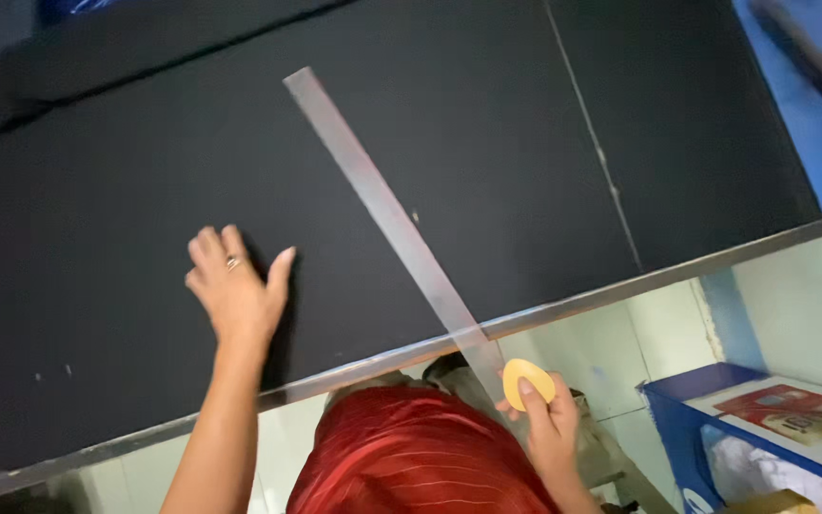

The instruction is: The person uses a ruler and a yellow chalk-like marker to draw straight lines on a large piece of black fabric laid out on a table. They repeatedly reposition the ruler to create a grid of intersecting lines.

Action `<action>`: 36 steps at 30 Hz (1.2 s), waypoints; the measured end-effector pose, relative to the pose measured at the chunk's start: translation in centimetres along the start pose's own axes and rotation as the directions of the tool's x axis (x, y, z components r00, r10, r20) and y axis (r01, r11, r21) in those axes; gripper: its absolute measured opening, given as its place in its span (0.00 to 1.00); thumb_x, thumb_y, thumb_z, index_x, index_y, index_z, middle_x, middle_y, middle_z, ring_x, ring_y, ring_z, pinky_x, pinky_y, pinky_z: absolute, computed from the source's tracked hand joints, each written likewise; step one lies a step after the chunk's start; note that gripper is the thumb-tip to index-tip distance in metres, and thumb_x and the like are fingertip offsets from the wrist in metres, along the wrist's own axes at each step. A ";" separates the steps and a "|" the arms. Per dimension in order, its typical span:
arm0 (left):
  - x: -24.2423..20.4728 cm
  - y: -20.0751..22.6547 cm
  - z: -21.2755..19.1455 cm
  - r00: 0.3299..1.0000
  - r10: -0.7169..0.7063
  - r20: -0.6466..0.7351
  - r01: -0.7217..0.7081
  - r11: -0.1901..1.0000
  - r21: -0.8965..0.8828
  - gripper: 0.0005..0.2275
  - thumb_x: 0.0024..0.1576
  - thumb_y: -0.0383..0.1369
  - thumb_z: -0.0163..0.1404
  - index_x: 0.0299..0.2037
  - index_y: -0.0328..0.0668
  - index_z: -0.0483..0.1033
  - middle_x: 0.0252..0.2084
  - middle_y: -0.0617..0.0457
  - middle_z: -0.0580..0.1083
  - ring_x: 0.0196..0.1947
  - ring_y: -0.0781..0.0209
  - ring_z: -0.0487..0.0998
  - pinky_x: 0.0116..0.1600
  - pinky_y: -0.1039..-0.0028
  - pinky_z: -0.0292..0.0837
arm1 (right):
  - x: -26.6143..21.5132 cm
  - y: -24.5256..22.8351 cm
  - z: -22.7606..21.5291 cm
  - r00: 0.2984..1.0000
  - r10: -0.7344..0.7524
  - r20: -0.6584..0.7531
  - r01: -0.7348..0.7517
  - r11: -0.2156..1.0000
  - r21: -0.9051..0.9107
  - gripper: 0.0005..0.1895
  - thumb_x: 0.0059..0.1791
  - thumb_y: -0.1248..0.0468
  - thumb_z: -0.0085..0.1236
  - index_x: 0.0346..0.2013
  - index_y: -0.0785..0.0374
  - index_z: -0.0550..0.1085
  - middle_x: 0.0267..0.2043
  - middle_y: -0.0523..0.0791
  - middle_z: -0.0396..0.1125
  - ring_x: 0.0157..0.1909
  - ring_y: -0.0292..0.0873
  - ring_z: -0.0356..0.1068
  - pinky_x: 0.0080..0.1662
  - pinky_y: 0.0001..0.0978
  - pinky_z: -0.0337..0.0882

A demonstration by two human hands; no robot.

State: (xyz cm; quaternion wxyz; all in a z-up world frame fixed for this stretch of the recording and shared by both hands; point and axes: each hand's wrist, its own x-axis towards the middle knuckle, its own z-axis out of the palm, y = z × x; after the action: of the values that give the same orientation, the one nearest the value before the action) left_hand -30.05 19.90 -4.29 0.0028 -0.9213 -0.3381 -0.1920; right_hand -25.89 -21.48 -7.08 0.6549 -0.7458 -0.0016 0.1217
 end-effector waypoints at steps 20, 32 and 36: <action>6.2 11.1 2.6 0.687 0.691 0.223 -0.541 0.692 -0.479 0.47 0.53 0.66 0.53 0.74 0.41 0.56 0.79 0.39 0.44 0.78 0.36 0.41 0.71 0.33 0.40 | -3.2 -1.3 7.8 0.909 0.274 -0.315 -0.270 0.961 0.058 0.13 0.54 0.62 0.51 0.44 0.72 0.72 0.36 0.54 0.71 0.36 0.52 0.78 0.35 0.38 0.76; 5.9 10.9 2.6 0.700 0.689 0.186 -0.546 0.685 -0.482 0.56 0.46 0.71 0.55 0.74 0.33 0.52 0.78 0.37 0.47 0.78 0.35 0.44 0.72 0.34 0.40 | -0.2 -4.5 6.6 0.899 0.194 -0.392 -0.316 0.907 -0.277 0.16 0.53 0.54 0.52 0.45 0.64 0.74 0.39 0.46 0.68 0.40 0.42 0.66 0.42 0.33 0.66; 5.8 10.8 2.4 0.696 0.689 0.201 -0.549 0.692 -0.469 0.56 0.47 0.72 0.53 0.75 0.33 0.51 0.79 0.38 0.45 0.78 0.36 0.43 0.73 0.34 0.40 | 3.7 -9.1 6.3 0.934 0.043 -0.355 -0.176 0.919 -0.353 0.11 0.54 0.58 0.56 0.40 0.64 0.74 0.33 0.45 0.65 0.33 0.37 0.64 0.31 0.27 0.65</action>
State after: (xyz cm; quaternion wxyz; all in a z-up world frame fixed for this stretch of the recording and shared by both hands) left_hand -18.42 15.48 -3.16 -0.1692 -0.9822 0.0477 -0.0667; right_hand -22.02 -13.44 0.39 0.4808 -0.8667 0.1305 0.0253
